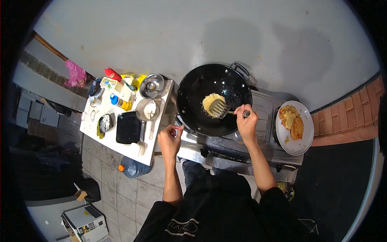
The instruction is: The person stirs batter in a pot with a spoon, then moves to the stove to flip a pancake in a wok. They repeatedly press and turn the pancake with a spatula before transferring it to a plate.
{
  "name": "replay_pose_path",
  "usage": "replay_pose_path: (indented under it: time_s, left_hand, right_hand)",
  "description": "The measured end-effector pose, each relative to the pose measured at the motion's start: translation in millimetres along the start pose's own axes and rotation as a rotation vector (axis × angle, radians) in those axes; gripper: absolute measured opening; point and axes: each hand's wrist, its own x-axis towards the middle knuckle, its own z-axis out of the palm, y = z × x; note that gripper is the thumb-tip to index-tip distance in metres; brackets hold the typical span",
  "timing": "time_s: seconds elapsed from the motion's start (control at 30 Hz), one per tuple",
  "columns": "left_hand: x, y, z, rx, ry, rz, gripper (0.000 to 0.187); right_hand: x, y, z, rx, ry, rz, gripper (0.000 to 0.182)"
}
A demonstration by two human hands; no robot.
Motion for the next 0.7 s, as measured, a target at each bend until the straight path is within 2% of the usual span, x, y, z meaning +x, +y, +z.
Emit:
replay_pose_path:
  time_s: [0.3,0.33,0.7]
  left_hand:
    - [-5.9,-5.0,5.8,0.055,0.016,-0.012,0.032]
    - [-6.2,-4.6,6.4,0.053,0.014,-0.010,0.032]
    - [-10.3,7.6,1.3,0.128,0.000,-0.048,0.030]
  right_hand:
    - [0.3,-2.4,-5.1,-0.020,0.015,0.039,0.025]
    - [-1.7,-1.1,-4.8,0.001,0.022,0.091,0.025]
    - [0.8,-7.9,-16.2,0.140,0.089,0.099,0.023]
